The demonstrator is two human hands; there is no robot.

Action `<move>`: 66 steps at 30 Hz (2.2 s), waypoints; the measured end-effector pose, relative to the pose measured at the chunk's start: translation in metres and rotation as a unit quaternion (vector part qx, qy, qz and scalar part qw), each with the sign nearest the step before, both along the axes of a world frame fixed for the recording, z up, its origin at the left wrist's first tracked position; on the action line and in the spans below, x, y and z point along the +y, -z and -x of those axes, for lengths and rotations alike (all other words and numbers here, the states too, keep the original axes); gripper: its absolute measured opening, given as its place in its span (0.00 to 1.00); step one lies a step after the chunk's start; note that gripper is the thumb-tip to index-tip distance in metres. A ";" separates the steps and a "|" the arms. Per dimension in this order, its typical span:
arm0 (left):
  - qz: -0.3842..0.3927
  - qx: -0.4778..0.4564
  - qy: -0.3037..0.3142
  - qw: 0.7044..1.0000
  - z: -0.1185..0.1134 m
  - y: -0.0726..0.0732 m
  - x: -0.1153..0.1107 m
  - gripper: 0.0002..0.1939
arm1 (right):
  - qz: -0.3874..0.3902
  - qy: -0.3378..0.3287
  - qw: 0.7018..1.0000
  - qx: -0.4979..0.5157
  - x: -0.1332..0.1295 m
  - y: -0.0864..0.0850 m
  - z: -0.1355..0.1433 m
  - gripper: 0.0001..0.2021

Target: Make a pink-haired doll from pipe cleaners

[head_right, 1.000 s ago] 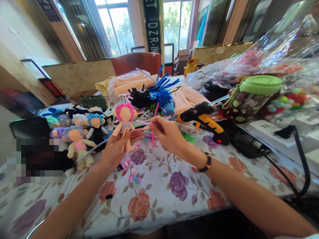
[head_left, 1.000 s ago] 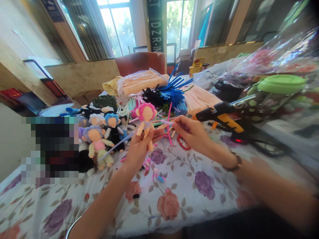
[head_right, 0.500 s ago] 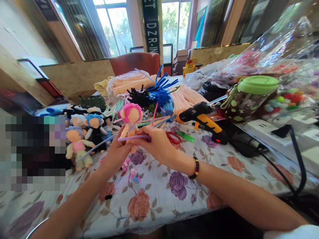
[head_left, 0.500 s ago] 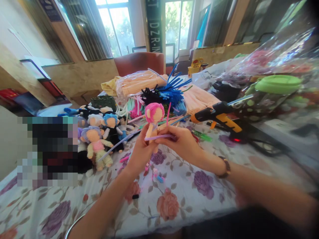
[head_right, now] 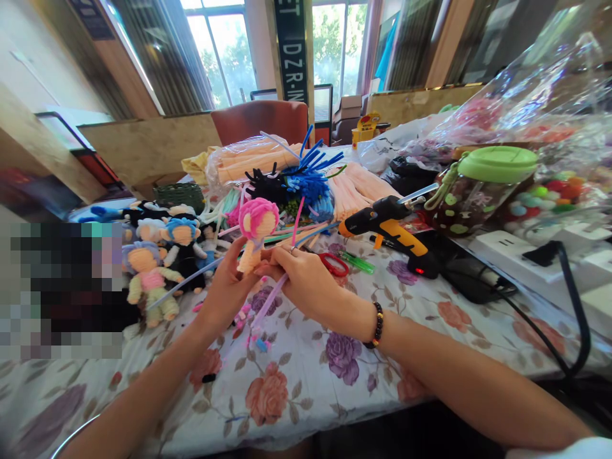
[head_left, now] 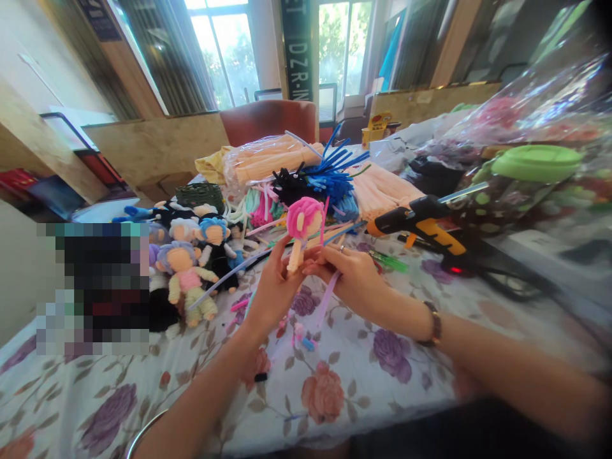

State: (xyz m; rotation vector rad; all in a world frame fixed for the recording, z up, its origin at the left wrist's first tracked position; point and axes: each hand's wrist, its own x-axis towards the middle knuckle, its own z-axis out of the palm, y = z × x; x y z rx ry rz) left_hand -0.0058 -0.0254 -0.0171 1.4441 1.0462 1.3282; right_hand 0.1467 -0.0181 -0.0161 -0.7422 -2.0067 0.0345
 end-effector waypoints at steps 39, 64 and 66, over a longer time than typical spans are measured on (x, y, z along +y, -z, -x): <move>0.121 -0.146 0.097 0.977 -0.002 -0.012 -0.002 0.16 | 0.199 0.050 0.973 0.102 0.022 -0.001 -0.013 0.08; 0.148 -0.129 0.178 0.964 0.005 -0.011 -0.002 0.07 | 0.325 -0.057 0.915 0.232 0.023 -0.013 -0.023 0.21; 0.158 -0.105 0.203 0.960 0.005 -0.009 -0.002 0.09 | 0.362 -0.087 0.896 0.241 0.024 -0.013 -0.024 0.21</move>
